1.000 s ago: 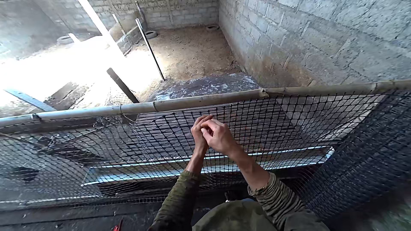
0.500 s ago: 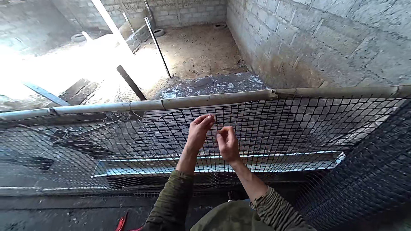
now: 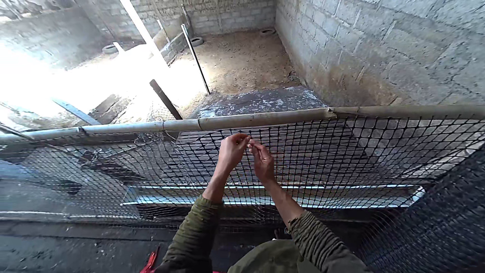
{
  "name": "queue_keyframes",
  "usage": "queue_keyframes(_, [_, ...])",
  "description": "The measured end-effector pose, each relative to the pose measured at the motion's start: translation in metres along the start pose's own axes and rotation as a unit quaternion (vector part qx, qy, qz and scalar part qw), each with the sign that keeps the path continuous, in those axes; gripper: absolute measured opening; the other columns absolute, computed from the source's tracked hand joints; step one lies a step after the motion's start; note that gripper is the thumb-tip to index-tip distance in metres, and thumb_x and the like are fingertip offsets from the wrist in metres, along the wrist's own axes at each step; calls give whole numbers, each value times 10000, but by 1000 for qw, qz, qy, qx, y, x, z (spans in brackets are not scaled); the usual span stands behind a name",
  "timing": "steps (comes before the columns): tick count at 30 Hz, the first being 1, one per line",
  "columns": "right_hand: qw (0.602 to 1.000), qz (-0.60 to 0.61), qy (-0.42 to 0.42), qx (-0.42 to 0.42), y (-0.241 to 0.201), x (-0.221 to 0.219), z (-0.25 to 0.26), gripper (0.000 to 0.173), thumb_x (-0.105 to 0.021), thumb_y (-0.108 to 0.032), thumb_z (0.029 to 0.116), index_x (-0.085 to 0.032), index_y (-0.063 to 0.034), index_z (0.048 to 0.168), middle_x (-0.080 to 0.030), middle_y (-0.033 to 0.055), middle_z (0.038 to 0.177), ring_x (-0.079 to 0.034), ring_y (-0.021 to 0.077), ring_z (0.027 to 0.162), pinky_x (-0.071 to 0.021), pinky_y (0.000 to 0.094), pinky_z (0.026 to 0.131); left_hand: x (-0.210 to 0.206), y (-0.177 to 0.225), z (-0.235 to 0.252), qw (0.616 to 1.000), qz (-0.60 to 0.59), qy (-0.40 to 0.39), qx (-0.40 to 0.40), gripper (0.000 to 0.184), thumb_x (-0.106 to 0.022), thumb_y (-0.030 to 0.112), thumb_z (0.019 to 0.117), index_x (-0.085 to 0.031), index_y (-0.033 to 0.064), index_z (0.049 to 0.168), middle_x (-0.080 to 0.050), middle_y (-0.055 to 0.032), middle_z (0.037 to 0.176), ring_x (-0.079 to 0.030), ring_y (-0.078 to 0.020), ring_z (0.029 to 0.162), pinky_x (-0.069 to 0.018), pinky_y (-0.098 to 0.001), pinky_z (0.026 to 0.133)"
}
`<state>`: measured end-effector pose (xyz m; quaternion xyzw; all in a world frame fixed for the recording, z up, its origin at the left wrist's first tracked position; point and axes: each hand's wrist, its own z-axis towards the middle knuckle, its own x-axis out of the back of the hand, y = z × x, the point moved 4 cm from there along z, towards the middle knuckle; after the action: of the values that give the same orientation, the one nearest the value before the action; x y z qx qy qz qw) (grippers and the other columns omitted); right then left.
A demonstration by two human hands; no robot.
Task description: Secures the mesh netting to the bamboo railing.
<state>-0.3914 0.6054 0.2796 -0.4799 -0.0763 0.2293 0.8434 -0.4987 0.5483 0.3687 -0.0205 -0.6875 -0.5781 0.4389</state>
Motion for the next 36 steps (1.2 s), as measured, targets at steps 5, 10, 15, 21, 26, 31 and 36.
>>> queue_keyframes(5, [997, 62, -7, -33, -9, -10, -7, 262, -496, -53, 1051, -639, 121, 1185, -735, 127, 1071, -694, 40, 989, -564, 222, 928, -6, 8, 6, 988, 86, -22, -123, 199, -594, 167, 1021, -718, 12, 1020, -688, -103, 827, -655, -198, 742, -544, -407, 737])
queue_keyframes(10, [998, 63, 3, -12, -8, -9, -12, 249, -512, -26, 1038, -645, 134, 1174, -740, 149, 1082, -709, 72, 1013, -574, 247, 951, -9, 8, 12, 982, 98, -14, -158, 183, -595, 129, 996, -716, -6, 971, -685, -125, 855, -657, -217, 770, -540, -415, 745])
queue_keyframes(15, [997, 70, 12, 22, -12, -5, -9, 247, -515, -13, 1034, -659, 128, 1176, -731, 190, 1189, -722, 158, 1082, -578, 316, 990, -4, 9, 13, 980, 72, 53, -177, 147, -606, 102, 1015, -710, -3, 1022, -695, -128, 958, -675, -208, 835, -560, -396, 787])
queue_keyframes(21, [996, 76, 17, 50, -18, 2, -10, 232, -503, 6, 1034, -654, 131, 1158, -731, 205, 1188, -734, 218, 1099, -600, 366, 991, -6, -3, 12, 966, 105, 121, -201, 179, -575, 108, 1033, -698, -22, 1037, -665, -168, 990, -671, -275, 852, -562, -454, 778])
queue_keyframes(26, [990, 134, 49, -6, -31, 15, -2, 232, -463, 0, 1053, -630, 116, 1164, -752, 161, 1094, -759, 212, 994, -635, 368, 923, -11, -10, 11, 957, 119, 93, -247, 214, -497, 88, 1050, -663, -32, 1109, -636, -210, 1243, -685, -317, 1049, -579, -482, 879])
queue_keyframes(31, [963, 192, 87, -167, -33, 20, 6, 155, -487, -49, 1071, -573, 63, 1135, -762, 137, 939, -759, 179, 783, -643, 311, 751, -16, -11, 13, 982, 89, -17, -164, 268, -387, 136, 1097, -574, -18, 1210, -685, -143, 823, -689, -265, 689, -589, -480, 711])
queue_keyframes(36, [903, 235, 70, -353, -30, 14, 5, 168, -540, -67, 1065, -600, 89, 1086, -756, 178, 890, -752, 196, 708, -637, 303, 672, -16, -17, 11, 979, 69, -36, -187, 246, -400, 121, 1085, -574, -25, 1180, -695, -146, 900, -706, -258, 793, -589, -470, 767])
